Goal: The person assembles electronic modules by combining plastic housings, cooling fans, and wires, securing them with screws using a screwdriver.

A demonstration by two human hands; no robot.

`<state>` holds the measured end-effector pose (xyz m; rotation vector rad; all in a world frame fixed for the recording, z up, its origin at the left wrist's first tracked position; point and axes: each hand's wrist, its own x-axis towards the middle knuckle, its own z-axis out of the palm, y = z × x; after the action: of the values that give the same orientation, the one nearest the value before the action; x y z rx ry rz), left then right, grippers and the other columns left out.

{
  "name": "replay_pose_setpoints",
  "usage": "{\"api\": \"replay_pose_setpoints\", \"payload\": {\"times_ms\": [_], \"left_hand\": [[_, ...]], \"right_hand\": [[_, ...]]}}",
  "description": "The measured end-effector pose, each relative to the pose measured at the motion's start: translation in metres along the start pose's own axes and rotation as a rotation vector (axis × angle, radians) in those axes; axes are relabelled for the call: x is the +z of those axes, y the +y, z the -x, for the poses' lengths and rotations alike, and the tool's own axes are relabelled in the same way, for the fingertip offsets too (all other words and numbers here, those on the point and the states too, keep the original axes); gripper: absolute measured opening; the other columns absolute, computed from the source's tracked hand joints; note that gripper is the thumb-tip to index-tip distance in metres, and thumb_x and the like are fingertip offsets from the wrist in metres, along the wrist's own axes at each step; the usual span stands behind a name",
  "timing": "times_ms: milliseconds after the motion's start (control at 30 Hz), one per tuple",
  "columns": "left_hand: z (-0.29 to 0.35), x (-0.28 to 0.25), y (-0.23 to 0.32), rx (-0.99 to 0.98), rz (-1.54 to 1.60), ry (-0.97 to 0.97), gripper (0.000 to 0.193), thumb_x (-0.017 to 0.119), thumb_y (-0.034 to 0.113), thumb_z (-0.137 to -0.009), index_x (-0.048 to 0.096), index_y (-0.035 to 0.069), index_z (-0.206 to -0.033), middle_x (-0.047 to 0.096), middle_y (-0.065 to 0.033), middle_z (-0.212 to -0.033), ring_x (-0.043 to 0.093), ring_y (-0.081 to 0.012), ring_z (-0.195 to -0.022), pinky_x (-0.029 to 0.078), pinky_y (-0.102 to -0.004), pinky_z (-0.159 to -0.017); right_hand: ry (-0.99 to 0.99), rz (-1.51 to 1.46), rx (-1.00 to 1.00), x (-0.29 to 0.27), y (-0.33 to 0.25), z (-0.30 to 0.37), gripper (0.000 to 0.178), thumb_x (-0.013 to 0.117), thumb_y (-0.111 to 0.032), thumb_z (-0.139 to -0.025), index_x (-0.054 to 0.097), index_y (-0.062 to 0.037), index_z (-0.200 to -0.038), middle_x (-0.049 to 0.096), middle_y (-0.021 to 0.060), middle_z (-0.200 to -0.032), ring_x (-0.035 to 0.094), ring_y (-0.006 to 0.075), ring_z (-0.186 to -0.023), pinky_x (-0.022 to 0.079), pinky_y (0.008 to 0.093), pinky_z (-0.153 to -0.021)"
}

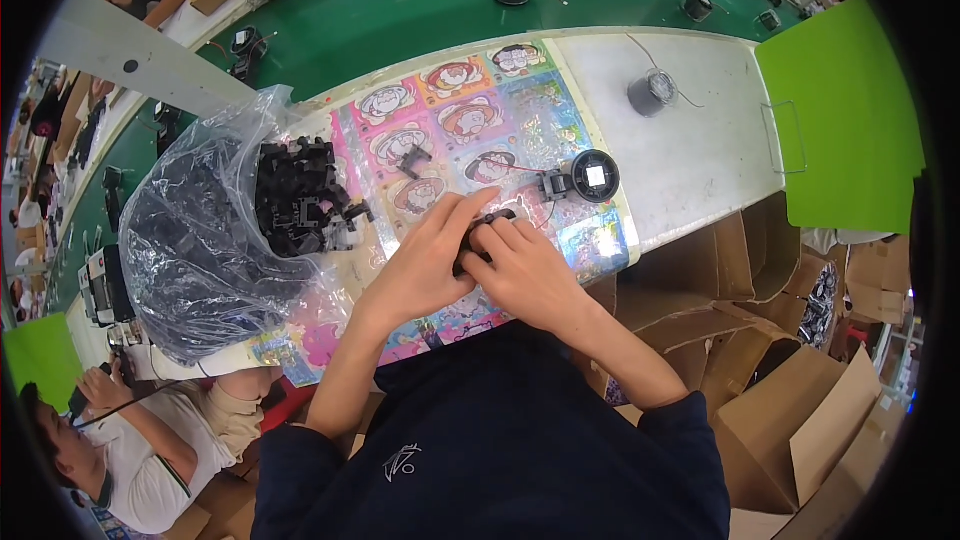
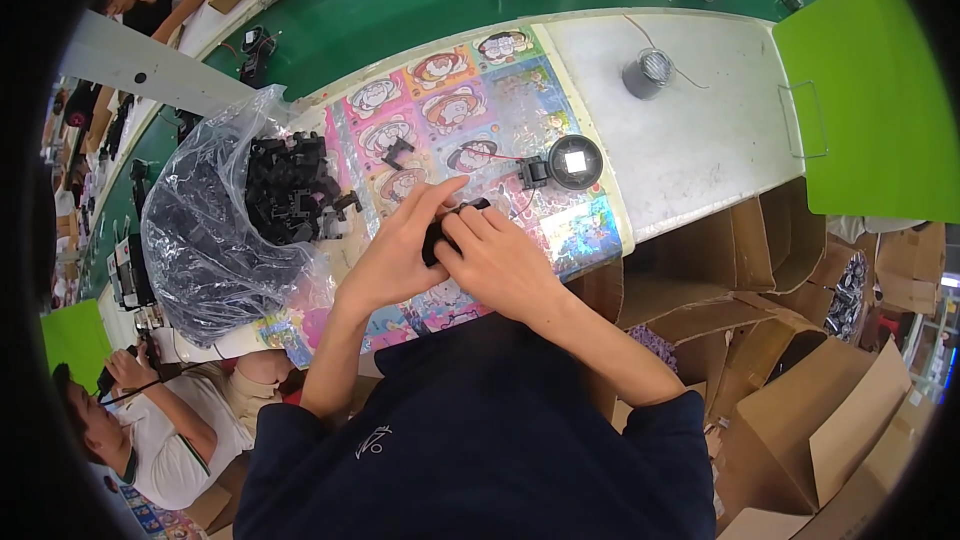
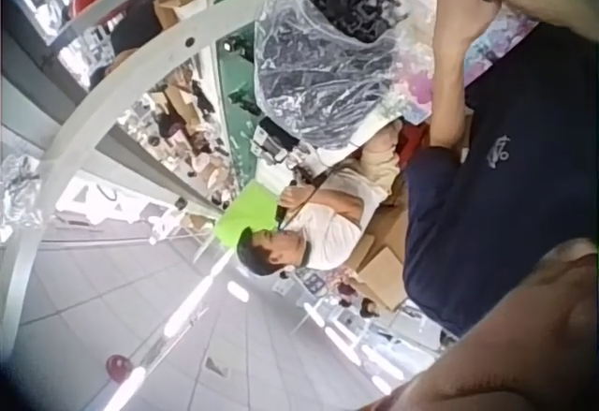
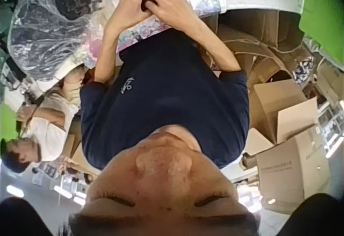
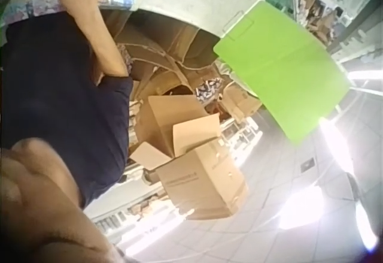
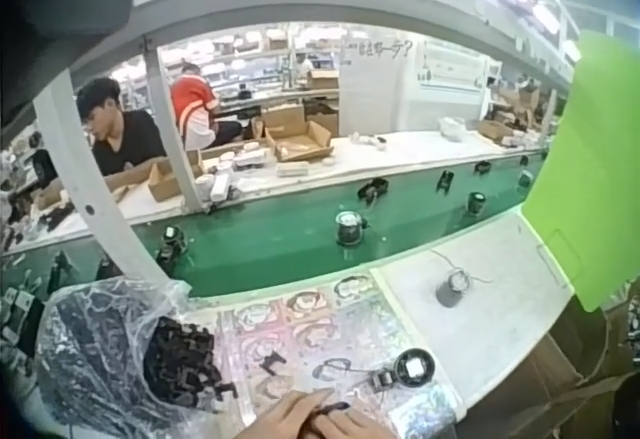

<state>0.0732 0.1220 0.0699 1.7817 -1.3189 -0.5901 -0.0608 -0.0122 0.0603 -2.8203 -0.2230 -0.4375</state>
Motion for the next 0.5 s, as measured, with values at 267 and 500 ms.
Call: {"api": "replay_pose_setpoints", "payload": {"times_ms": [267,500], "left_hand": [[0.015,0.005,0.002,0.078,-0.117,0.013,0.086,0.074,-0.003,-0.068,0.047,0.012,-0.149,0.061,-0.0170,-0.121,0.061,-0.0393,-0.111,0.053,-0.0476,-0.092],[0.022,0.005,0.000,-0.013,0.039,0.161,0.077,0.075,-0.003,-0.069,0.054,0.007,-0.142,0.066,-0.0182,-0.120,0.064,-0.0389,-0.112,0.053,-0.0456,-0.095]], "right_hand": [[-0.006,-0.294,0.081,-0.002,0.011,0.013,0.014,0.069,-0.007,-0.079,0.066,-0.0037,-0.093,0.061,0.0102,-0.100,0.062,0.0283,-0.098,0.051,0.0378,-0.082],[0.353,-0.755,0.570,-0.019,0.003,0.014,0.015,0.082,0.002,-0.080,0.075,-0.0008,-0.094,0.071,0.0093,-0.091,0.067,0.0194,-0.080,0.052,0.0309,-0.068]]}}
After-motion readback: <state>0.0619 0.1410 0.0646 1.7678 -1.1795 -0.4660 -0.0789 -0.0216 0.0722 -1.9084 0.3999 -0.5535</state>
